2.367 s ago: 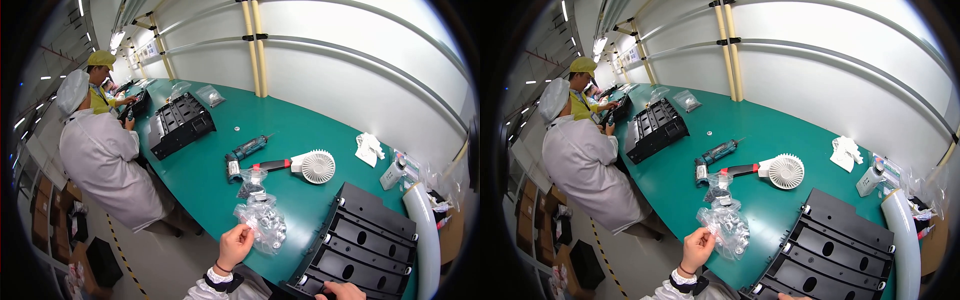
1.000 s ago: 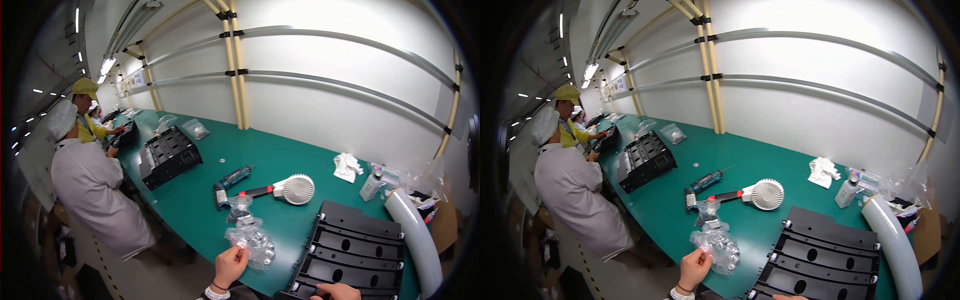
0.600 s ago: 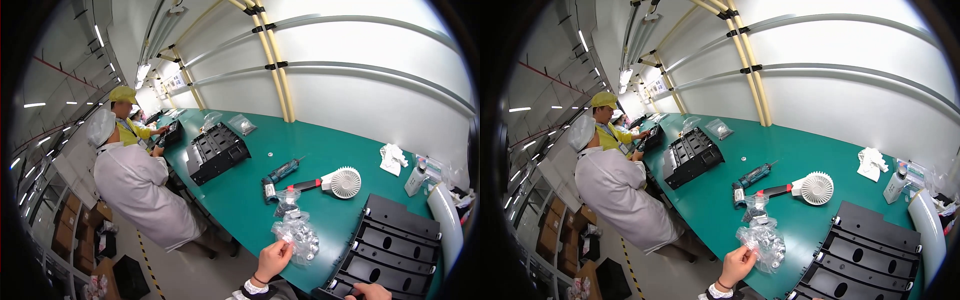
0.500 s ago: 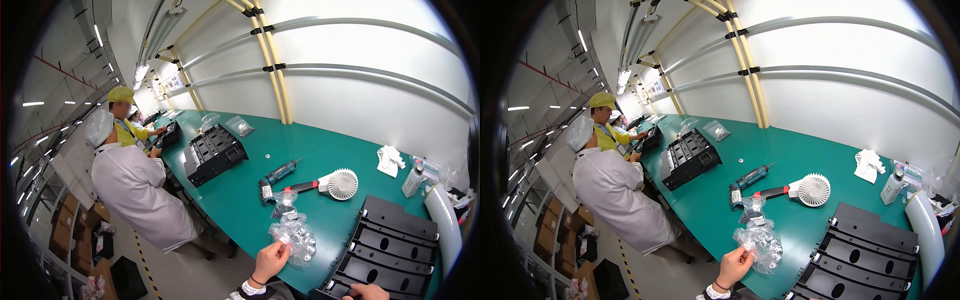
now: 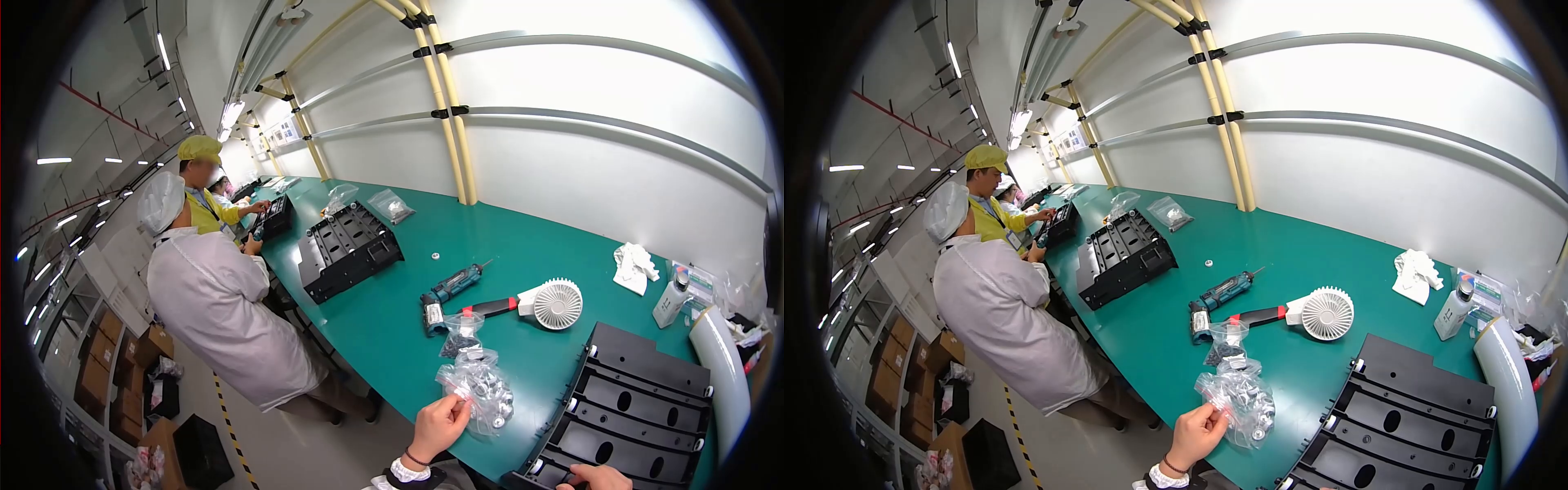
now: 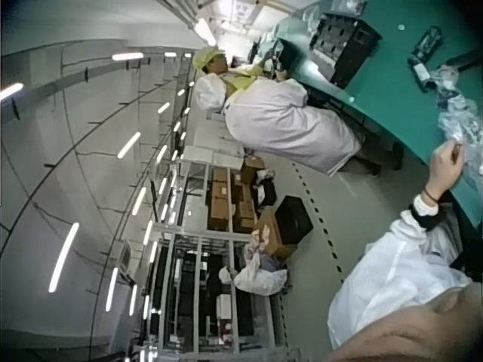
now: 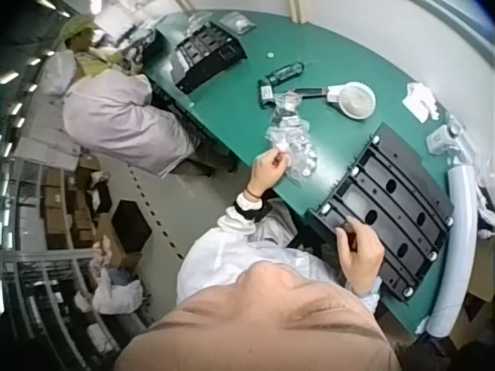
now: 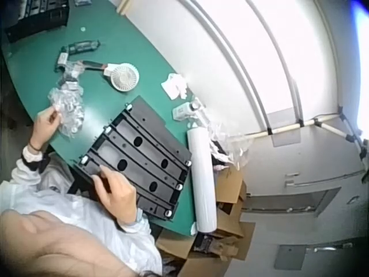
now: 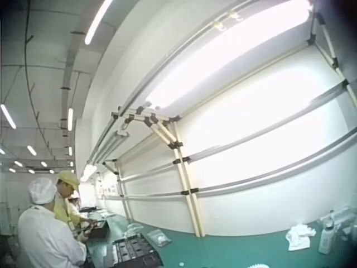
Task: The recorder assembles black plastic housing components for an electronic device at a workbench in a manufacturing environment.
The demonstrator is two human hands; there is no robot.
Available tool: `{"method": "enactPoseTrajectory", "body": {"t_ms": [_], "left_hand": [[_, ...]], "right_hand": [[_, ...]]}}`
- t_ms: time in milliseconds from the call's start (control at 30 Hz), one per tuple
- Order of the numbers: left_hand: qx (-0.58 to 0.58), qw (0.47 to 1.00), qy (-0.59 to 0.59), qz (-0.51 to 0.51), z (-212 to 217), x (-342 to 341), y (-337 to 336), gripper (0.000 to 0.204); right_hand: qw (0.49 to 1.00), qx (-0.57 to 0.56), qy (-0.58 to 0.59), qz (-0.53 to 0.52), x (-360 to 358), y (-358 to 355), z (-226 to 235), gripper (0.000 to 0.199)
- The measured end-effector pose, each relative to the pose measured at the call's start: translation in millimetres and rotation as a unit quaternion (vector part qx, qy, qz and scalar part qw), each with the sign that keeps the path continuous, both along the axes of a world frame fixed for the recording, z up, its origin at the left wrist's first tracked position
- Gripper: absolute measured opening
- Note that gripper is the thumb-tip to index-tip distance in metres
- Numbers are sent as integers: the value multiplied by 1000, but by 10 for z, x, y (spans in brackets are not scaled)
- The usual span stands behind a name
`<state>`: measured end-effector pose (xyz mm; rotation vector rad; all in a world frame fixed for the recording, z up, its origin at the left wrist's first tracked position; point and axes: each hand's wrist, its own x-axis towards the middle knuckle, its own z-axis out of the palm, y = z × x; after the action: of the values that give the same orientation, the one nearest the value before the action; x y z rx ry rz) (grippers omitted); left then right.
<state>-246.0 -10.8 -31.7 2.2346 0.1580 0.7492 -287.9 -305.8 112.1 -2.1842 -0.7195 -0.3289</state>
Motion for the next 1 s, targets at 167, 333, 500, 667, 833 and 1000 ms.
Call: {"method": "enactPoseTrajectory", "body": {"t_ms": [167, 333, 500, 667, 833, 1000], "left_hand": [[14, 1000, 18, 0, 2, -8, 4, 20], [16, 999, 34, 1, 8, 11, 10, 20], [19, 999, 32, 0, 47, -3, -5, 20], [25, 999, 42, 1, 43, 21, -3, 20], [24, 999, 39, 0, 50, 9, -7, 20], [24, 999, 39, -2, 58, 0, -5, 19]], "right_hand": [[1000, -3, 0, 2, -11, -9, -9, 20], [1000, 0, 5, 2, 11, -5, -13, 20], [1000, -2, 4, 4, -19, -20, 3, 21], [1000, -5, 9, 2, 12, -25, -2, 21], [1000, -7, 12, 1, -2, -22, -10, 21], [1000, -6, 9, 0, -13, -21, -17, 21]]}}
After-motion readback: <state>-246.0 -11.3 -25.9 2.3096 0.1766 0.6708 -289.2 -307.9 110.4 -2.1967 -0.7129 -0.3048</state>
